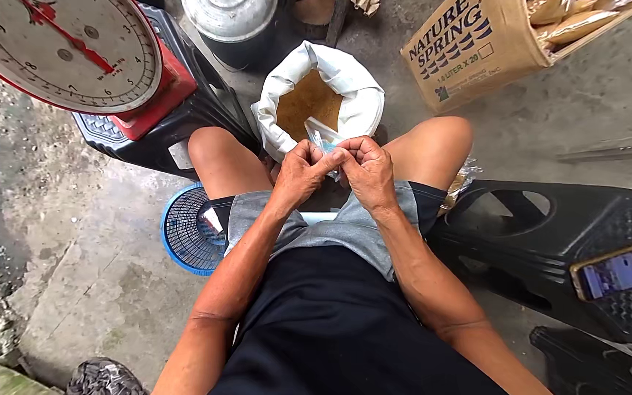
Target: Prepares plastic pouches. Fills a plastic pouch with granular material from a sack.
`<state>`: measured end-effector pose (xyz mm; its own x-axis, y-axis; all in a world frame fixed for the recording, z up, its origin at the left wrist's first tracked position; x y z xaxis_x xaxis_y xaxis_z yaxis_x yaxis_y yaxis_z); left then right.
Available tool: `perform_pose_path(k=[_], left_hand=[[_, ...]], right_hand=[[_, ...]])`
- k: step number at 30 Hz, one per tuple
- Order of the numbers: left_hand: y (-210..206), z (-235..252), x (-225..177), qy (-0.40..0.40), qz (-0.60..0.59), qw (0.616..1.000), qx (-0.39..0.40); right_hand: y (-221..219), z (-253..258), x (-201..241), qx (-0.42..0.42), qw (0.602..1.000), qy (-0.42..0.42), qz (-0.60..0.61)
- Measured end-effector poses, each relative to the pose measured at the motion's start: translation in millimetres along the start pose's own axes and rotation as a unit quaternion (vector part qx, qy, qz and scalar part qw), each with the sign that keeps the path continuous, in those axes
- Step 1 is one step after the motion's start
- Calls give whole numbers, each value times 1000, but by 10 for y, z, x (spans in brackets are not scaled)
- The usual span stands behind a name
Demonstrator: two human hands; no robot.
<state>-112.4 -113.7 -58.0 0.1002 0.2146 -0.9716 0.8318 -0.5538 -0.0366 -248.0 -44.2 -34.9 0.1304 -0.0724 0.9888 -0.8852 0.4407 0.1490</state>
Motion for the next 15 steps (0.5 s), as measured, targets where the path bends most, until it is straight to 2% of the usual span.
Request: perform_pose_path(k=[4, 7, 11, 13, 15], left_hand=[[4, 3, -2, -5, -31, 999, 3], [53, -59, -45, -28, 78, 996, -38], [108, -212, -138, -143, 261, 943, -151], [103, -245, -138, -200, 278, 926, -157], [91, -209, -88, -203, 238, 942, -123]], right_hand=[[-28, -10, 14, -7, 1000, 4, -7], [-18, -35, 53, -46, 996, 37, -73], [-21, -105, 99, -87, 986, 84, -113], [-54, -189, 132, -66, 986, 82, -128], [-108, -217, 171, -46, 982, 106, -151]])
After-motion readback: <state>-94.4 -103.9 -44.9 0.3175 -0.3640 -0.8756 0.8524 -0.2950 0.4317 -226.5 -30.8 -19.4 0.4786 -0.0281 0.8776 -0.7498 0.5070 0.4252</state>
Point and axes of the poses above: each hand's wrist, its own z-axis towards the middle knuckle, its own y-axis out of the back of the hand, x = y × z, the point moved 6 cm from there along z, towards the middle knuckle, and after that the axes turned 3 degrees about z, right-handed, at the moved point
